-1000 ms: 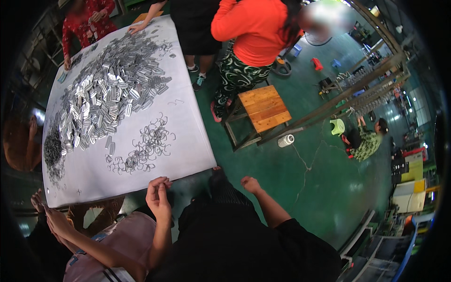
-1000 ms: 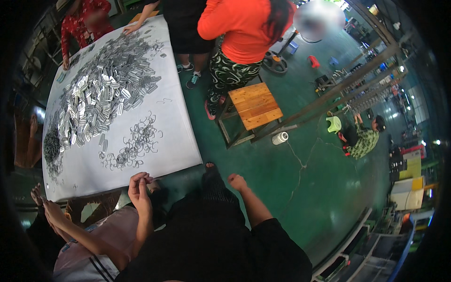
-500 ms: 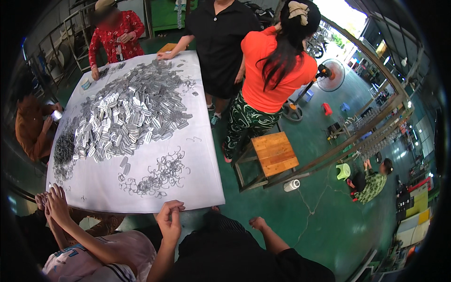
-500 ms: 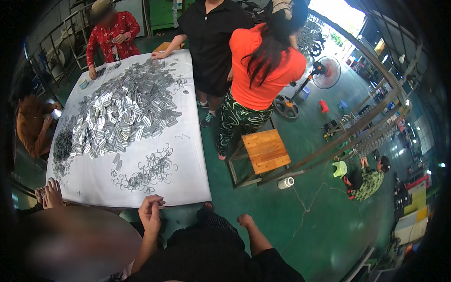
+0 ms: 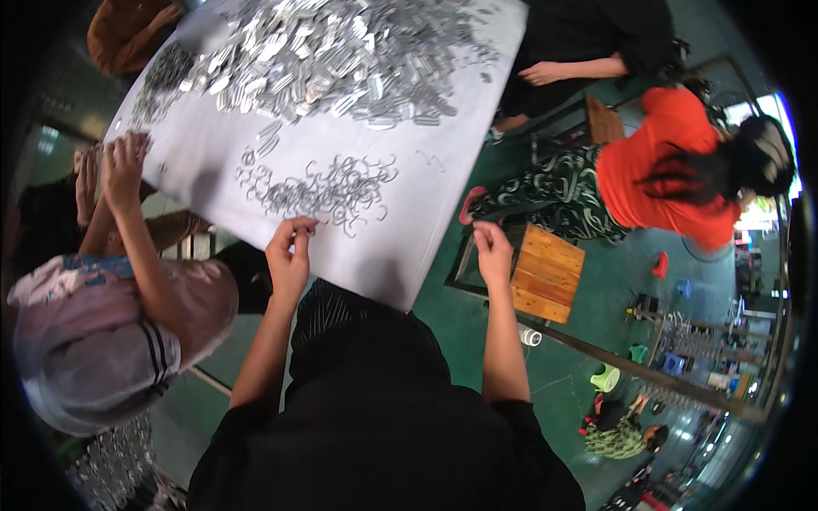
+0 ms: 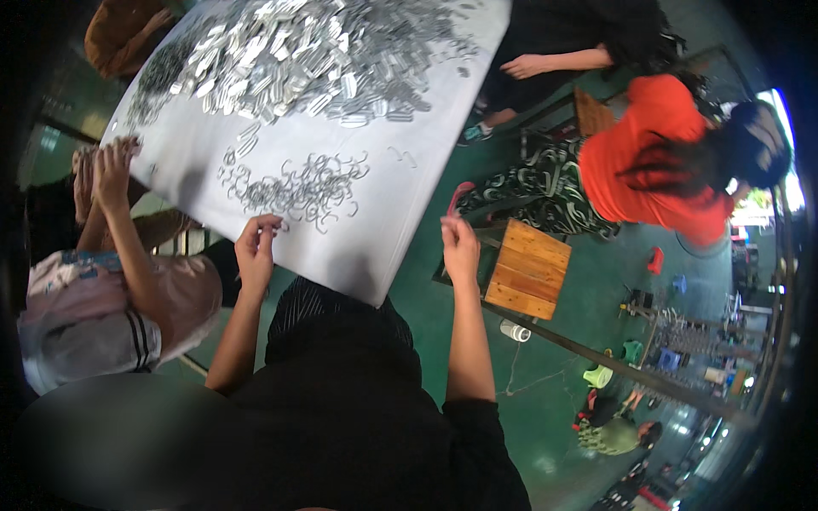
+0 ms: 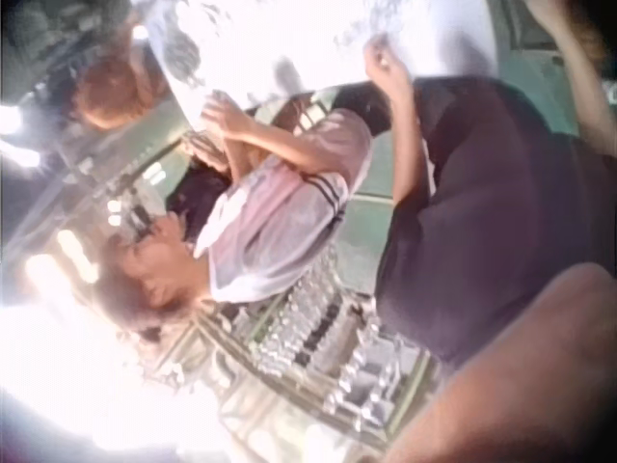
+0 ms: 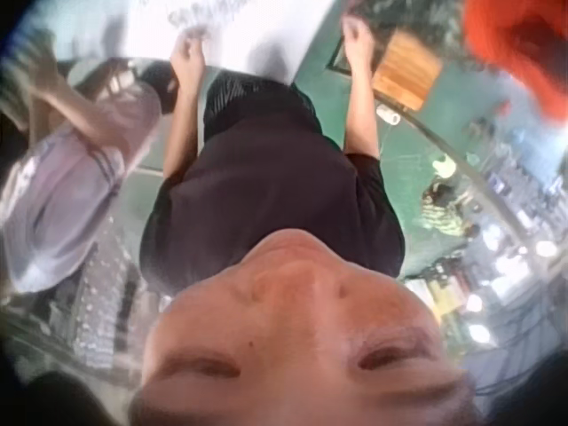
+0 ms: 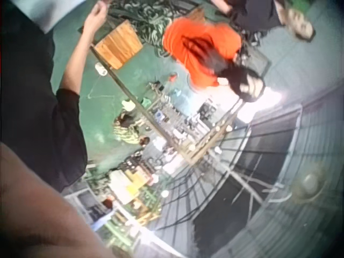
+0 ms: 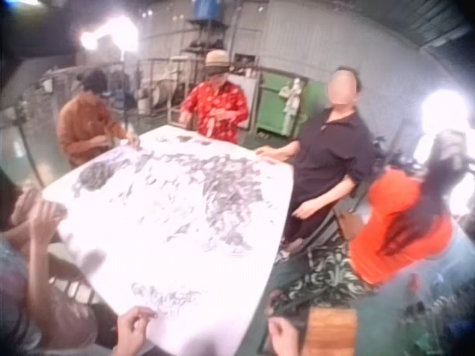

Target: The person sorts small metal clips on a table and hooks them onto a vertical metal wire rack.

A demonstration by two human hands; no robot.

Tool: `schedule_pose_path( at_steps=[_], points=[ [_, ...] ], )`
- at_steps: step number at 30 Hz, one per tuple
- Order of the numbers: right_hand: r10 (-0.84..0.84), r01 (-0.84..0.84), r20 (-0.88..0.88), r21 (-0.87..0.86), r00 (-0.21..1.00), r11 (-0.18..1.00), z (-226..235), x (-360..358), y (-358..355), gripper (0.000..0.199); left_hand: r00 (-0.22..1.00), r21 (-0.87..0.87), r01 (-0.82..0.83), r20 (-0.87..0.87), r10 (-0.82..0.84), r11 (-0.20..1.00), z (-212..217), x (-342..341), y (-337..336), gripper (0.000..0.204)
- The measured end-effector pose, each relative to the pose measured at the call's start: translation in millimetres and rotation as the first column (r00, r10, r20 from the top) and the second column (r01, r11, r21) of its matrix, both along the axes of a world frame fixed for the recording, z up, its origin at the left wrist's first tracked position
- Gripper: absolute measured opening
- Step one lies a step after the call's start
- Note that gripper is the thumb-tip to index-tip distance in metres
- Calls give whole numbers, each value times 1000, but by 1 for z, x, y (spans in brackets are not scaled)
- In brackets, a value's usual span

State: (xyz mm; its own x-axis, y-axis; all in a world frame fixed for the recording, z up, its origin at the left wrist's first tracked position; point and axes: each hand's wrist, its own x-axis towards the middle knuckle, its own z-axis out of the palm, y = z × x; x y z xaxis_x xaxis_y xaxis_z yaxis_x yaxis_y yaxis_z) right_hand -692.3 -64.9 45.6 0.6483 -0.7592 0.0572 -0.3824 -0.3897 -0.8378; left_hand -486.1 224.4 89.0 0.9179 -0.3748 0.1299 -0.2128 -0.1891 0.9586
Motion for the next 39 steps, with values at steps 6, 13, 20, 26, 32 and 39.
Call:
schedule_pose_path(
  at_steps=[6,13,20,26,32,39],
  points=[
    [254,-254,-36,-261,967,931,1,106,0,14,981,146,-187,-25,193,971,-23,28,15,20],
    [-44,4,-263,-149,964,989,-41,171,-44,16,977,191,-211,0,215,959,-34,55,21,23],
    [114,-199,-244,-361,963,911,-53,186,1,37,970,313,-25,237,-53,949,-50,86,-22,25],
    [348,-440,-280,-420,895,794,-31,191,100,46,784,505,86,497,-371,859,-68,97,-74,23],
    [352,-367,-137,-112,926,923,-31,200,102,20,932,378,153,252,-261,913,-80,117,-24,15],
    [473,-462,-59,-352,879,814,-64,198,92,14,906,330,179,313,-286,927,-65,114,-64,31]
  ],
)
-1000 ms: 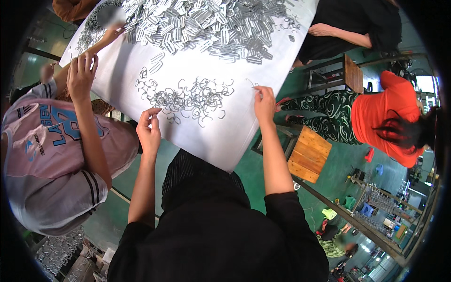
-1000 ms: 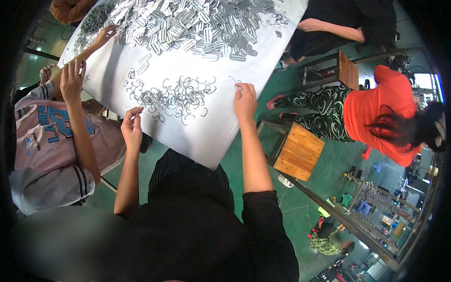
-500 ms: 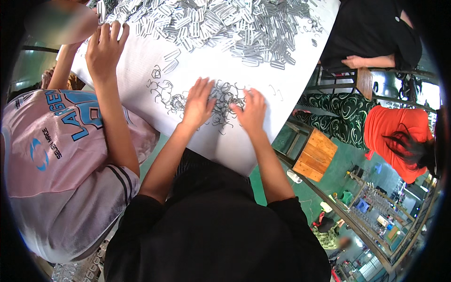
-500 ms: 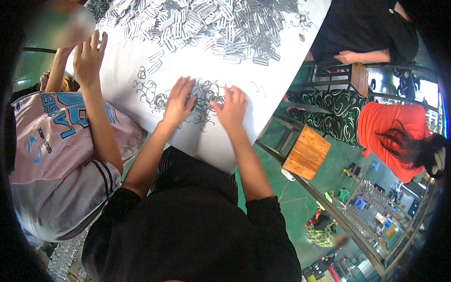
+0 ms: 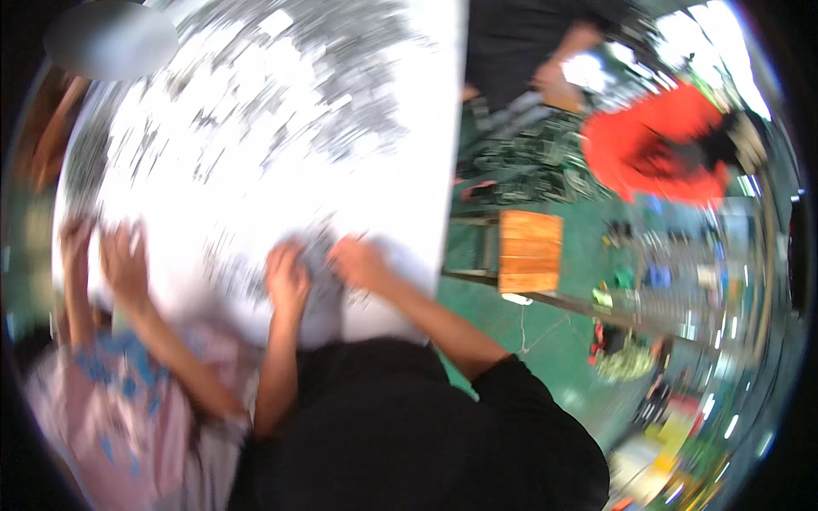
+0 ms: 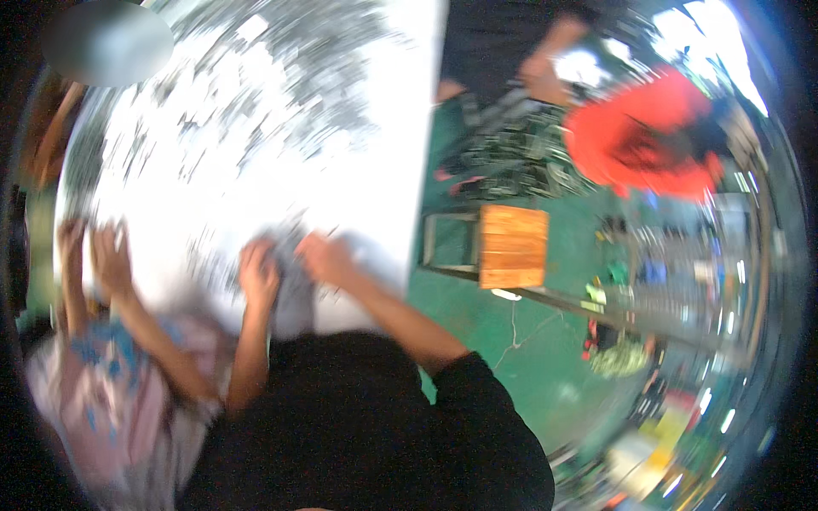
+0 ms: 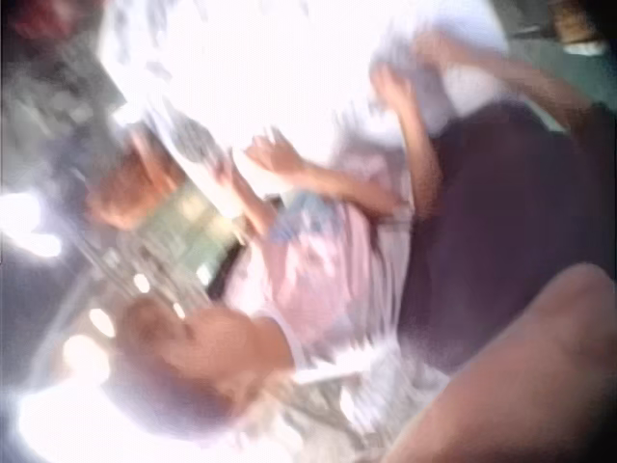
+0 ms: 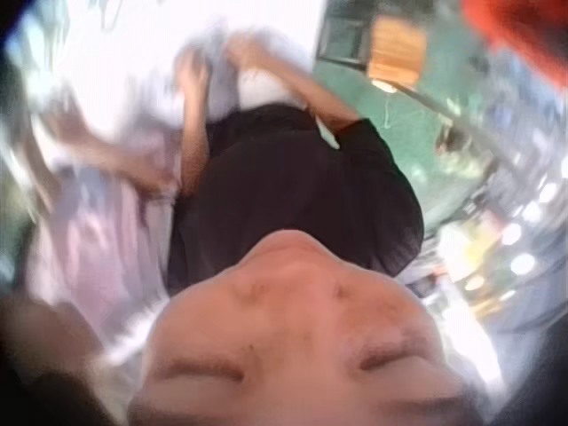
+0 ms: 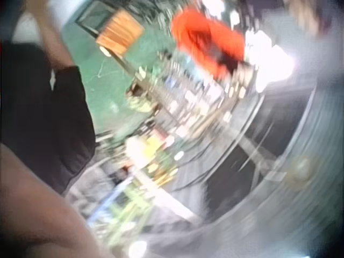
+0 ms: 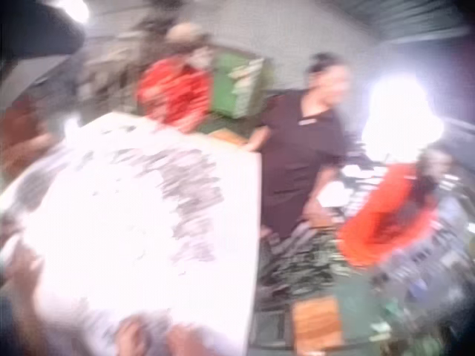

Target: The person sorts small metal clips on a table and hooks them onto a vertical metal wire rack.

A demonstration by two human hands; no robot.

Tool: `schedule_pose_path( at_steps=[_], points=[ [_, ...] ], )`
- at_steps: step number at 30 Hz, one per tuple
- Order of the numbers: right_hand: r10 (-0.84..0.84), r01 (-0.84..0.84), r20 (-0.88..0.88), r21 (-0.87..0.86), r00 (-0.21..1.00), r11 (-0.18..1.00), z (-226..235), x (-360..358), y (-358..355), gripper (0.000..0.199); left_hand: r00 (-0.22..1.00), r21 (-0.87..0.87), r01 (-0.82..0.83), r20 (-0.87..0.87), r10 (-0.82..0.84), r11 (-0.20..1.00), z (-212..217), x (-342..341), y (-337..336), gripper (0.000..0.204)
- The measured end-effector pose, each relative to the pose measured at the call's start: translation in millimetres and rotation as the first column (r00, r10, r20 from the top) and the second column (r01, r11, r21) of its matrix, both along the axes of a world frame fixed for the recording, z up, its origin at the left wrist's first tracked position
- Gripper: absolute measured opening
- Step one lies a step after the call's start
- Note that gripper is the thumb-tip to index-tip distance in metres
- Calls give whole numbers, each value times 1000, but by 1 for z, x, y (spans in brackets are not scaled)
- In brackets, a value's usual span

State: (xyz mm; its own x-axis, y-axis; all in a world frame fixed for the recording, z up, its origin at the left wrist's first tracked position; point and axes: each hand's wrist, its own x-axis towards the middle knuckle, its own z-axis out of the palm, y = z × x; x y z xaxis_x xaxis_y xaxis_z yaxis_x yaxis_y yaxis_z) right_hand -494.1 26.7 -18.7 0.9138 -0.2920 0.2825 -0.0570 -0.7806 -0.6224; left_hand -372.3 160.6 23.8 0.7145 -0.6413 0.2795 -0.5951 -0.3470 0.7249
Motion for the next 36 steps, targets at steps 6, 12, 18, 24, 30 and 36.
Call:
schedule_pose_path(
  at_steps=[6,12,18,24,30,36],
  points=[
    [-93,97,-115,31,989,995,20,-35,18,31,983,26,144,108,-146,989,-18,-15,-41,23],
    [-364,349,-158,-112,918,930,13,-82,26,52,868,156,303,361,-340,940,-48,-14,-55,25],
    [-377,340,-335,-166,864,926,3,-94,55,37,862,291,399,205,-464,870,-35,-10,-46,24],
    [-345,319,-160,-168,925,933,-10,-93,52,22,900,150,386,154,-407,910,-39,-2,-49,26],
    [-354,328,-239,-142,904,934,2,-101,38,17,959,263,282,-37,-282,923,12,-20,-52,30],
    [-504,466,-86,-269,860,843,-7,-97,41,13,967,179,212,-184,-179,961,9,2,-63,37]
  ],
)
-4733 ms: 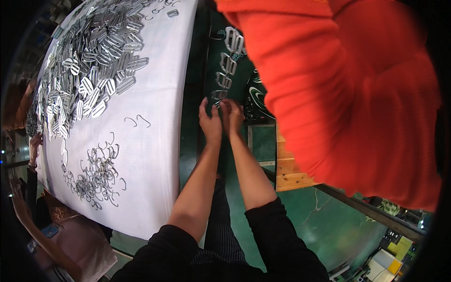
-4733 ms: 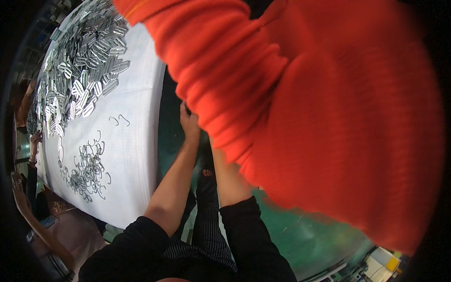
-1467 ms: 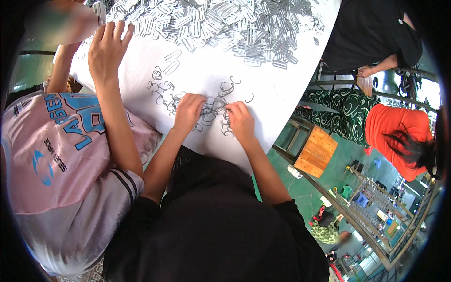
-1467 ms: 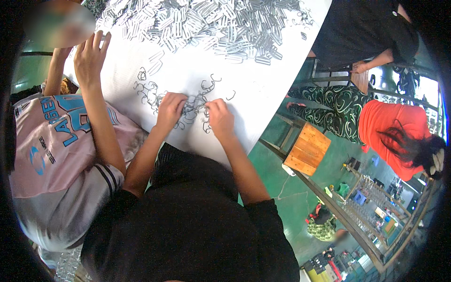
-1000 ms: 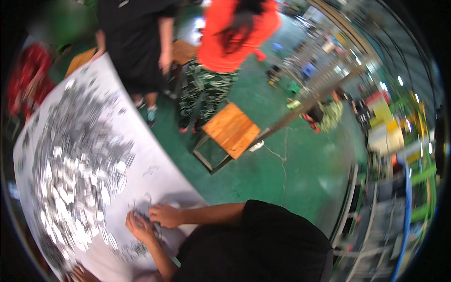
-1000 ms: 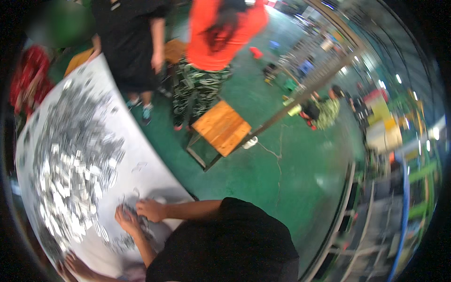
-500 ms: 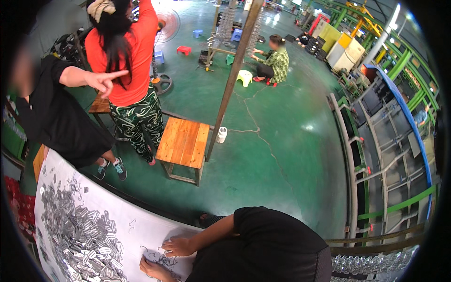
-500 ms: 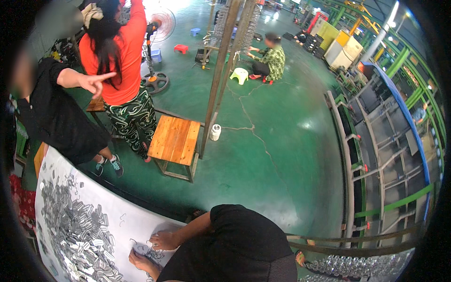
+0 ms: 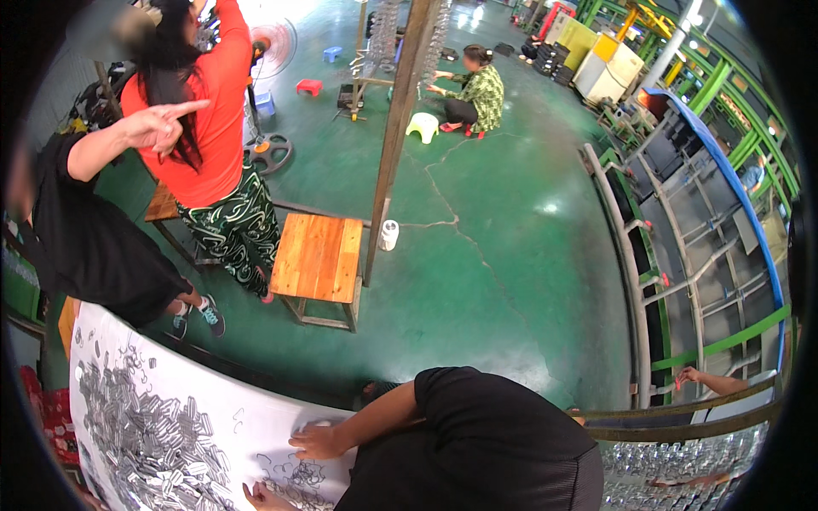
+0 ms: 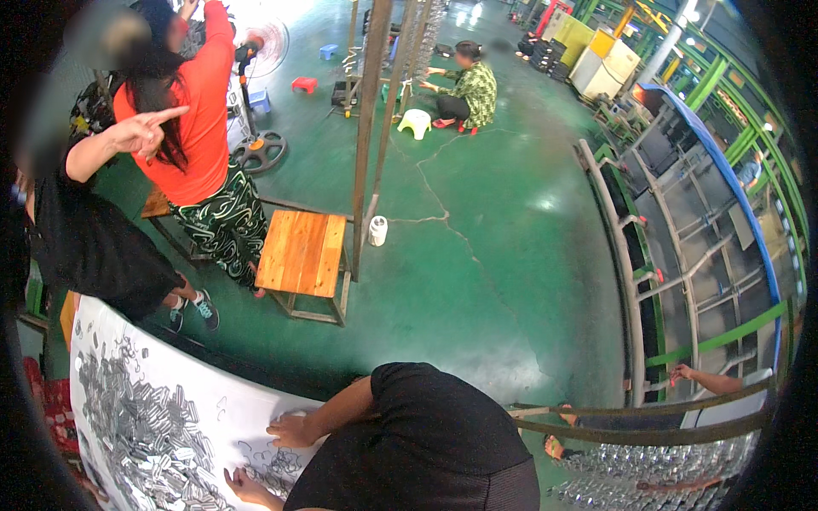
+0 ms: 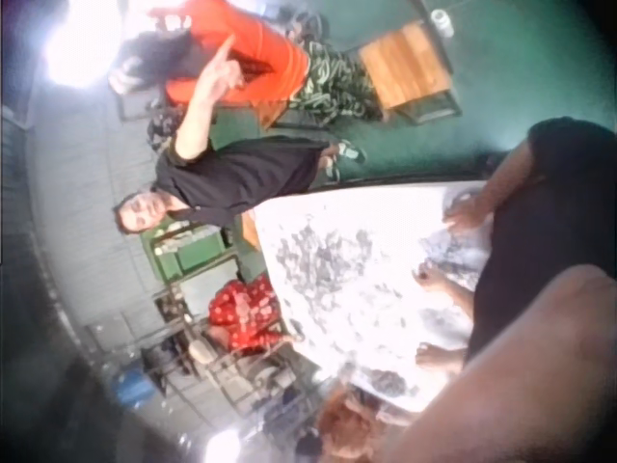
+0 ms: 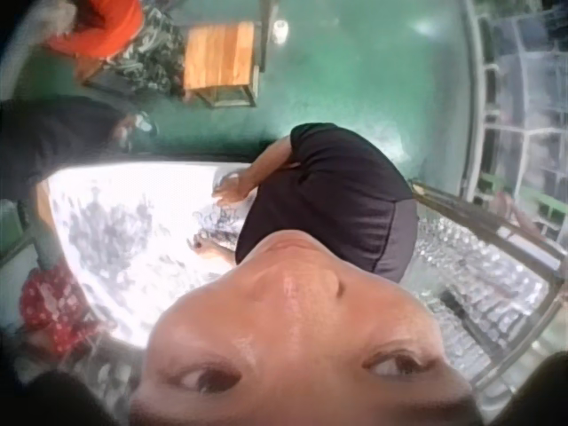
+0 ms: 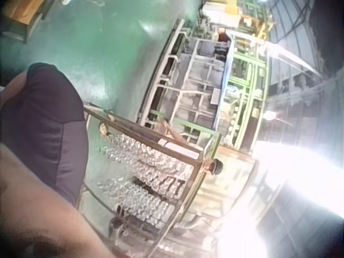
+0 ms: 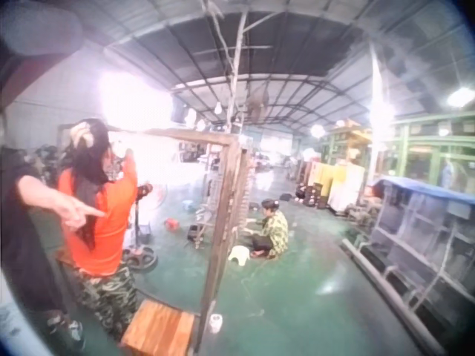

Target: The person sorts small metal clips on a table and hooks them onto a vertical metal wire rack.

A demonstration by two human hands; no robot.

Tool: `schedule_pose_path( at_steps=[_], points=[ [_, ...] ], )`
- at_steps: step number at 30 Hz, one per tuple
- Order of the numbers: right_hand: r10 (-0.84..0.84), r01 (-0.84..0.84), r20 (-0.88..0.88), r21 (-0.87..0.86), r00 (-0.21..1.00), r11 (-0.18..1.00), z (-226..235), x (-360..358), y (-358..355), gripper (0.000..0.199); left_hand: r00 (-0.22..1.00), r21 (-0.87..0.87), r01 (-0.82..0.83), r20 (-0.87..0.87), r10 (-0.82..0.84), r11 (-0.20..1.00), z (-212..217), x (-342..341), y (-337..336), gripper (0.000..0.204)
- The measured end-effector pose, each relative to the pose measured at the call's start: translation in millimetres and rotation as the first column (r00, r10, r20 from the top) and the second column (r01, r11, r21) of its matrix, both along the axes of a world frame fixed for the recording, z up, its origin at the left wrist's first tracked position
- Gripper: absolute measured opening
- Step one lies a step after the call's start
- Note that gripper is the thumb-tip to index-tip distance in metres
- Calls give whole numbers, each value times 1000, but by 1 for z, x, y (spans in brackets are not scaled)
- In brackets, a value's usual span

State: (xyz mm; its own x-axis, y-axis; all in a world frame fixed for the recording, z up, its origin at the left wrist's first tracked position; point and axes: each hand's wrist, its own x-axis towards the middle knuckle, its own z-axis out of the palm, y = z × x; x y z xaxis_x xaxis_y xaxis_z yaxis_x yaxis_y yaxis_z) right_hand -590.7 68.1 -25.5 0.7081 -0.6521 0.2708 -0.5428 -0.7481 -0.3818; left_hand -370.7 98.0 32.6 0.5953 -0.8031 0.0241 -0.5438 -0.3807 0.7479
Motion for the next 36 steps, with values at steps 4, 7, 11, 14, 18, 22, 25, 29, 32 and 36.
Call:
schedule_pose_path(
  at_steps=[4,7,11,14,18,22,25,29,32,36],
  points=[
    [82,-83,-32,-32,996,996,1,16,4,13,984,-143,-70,-173,45,987,-29,35,1,42],
    [236,-236,0,2,972,972,1,28,6,14,970,-181,-113,-231,70,977,-30,37,6,34],
    [380,-369,-37,171,924,914,-1,43,2,13,994,-98,-107,-46,103,989,4,12,14,24],
    [343,-345,46,192,938,919,15,44,0,11,987,-164,-132,-110,115,978,-3,14,25,24],
    [312,-335,125,291,942,896,20,40,-4,10,979,61,-104,182,91,993,18,-6,27,28],
    [238,-324,268,342,933,882,43,4,-13,11,967,-21,-145,209,146,989,34,-25,25,28],
    [101,-254,408,340,907,905,52,-56,-20,12,992,-127,-51,109,65,991,65,-62,14,25],
    [-193,4,420,410,887,912,67,-155,-22,14,973,-277,119,-158,-167,953,85,-125,2,23],
    [-536,422,288,374,794,826,51,-228,-8,13,869,-221,407,-204,-450,886,99,-175,-8,20],
    [-907,824,-141,490,397,285,12,-338,55,15,586,-276,756,-116,-802,593,122,-239,-27,14]
  ],
)
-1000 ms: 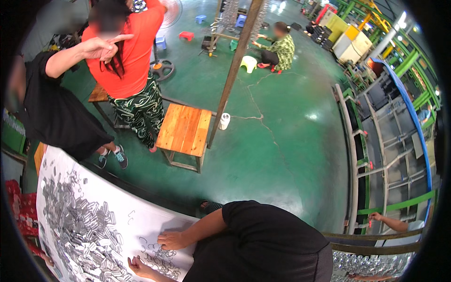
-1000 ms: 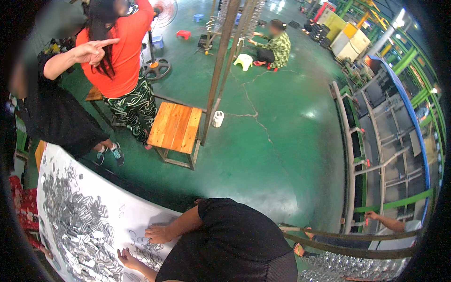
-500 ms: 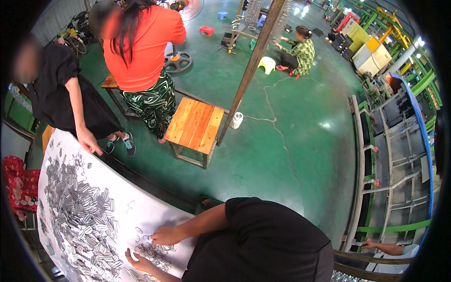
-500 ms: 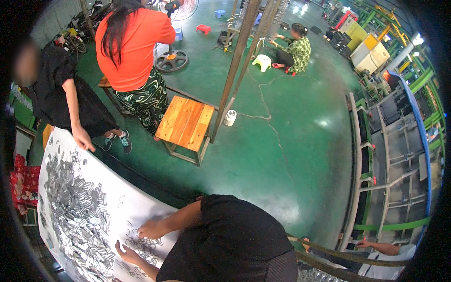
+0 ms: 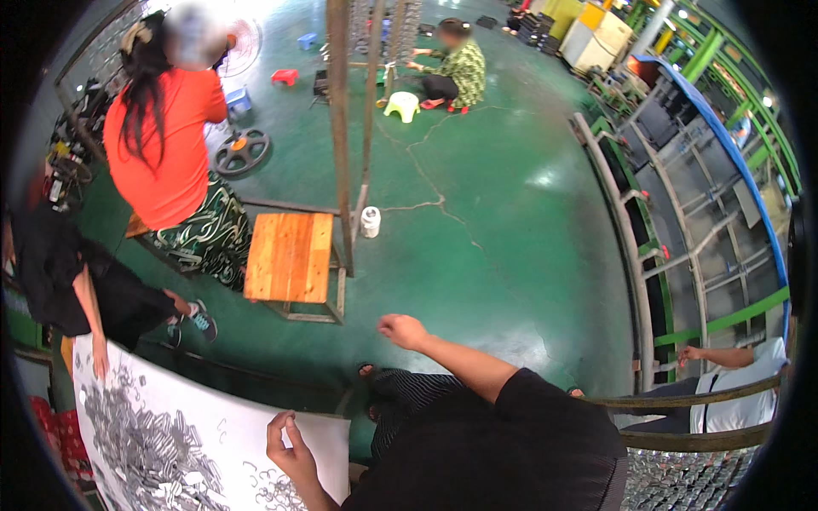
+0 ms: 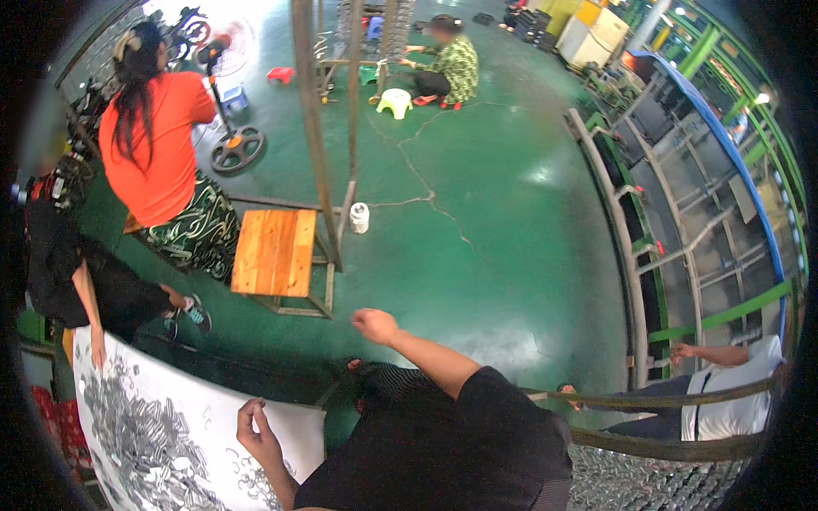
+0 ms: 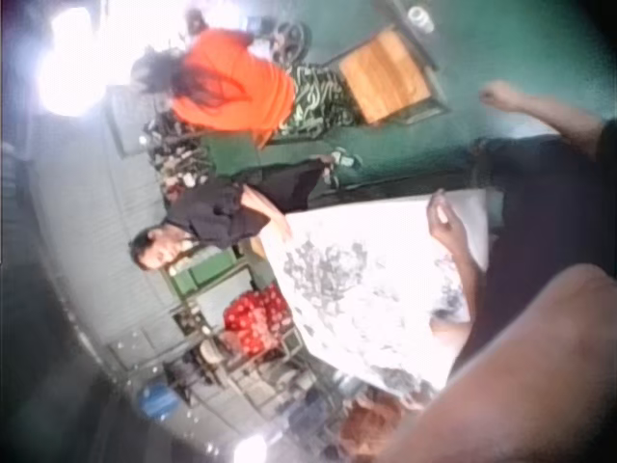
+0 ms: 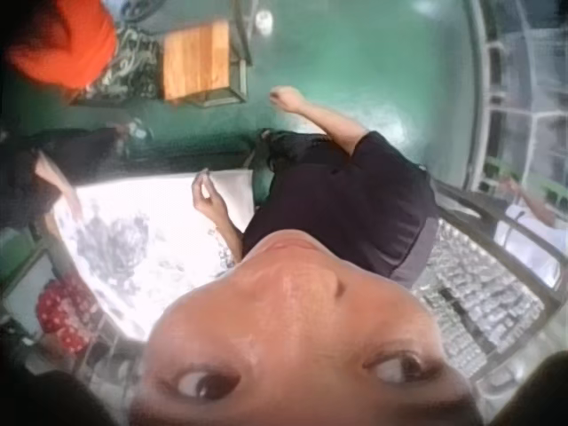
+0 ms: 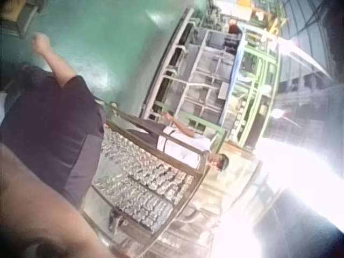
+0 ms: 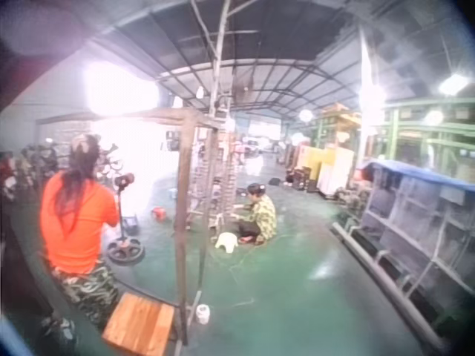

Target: The person sorts small metal clips on a table and hooks them onto a vertical metal wire rack.

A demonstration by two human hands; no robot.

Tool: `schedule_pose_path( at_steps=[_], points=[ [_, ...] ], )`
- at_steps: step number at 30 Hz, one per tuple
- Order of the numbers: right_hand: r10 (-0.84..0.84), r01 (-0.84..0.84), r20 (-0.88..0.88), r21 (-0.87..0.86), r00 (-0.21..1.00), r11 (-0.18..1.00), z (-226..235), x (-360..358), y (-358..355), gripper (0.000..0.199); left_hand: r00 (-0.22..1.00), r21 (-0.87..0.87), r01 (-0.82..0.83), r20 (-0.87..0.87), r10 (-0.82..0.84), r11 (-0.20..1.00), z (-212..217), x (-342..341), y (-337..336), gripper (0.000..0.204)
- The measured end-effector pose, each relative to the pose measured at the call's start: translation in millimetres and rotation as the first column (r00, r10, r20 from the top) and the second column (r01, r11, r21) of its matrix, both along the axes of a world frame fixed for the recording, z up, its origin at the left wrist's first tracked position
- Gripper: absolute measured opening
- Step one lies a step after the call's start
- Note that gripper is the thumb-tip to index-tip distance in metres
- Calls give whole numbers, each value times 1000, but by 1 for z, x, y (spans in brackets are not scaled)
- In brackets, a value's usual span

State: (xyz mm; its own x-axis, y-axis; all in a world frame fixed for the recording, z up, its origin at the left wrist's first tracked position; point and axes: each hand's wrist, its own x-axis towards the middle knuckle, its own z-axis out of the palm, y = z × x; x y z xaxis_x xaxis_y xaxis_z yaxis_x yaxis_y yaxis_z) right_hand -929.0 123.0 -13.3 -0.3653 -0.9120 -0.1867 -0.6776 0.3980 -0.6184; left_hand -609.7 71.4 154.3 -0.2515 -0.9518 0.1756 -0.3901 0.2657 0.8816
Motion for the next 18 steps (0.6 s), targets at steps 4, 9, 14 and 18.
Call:
schedule_pose_path(
  at_steps=[4,9,14,18],
  points=[
    [-142,171,-96,555,985,814,-106,-98,147,30,968,-108,243,91,-234,964,34,-76,-18,15],
    [-367,269,-66,800,928,536,-127,-144,266,32,917,-158,398,32,-398,904,60,-199,-25,36],
    [-253,132,53,738,966,661,-216,-268,346,35,792,-115,605,-17,-611,788,34,-408,-9,34],
    [-358,371,-146,597,922,712,-162,-471,300,36,644,-82,752,-120,-756,654,46,-591,20,34]
  ],
)
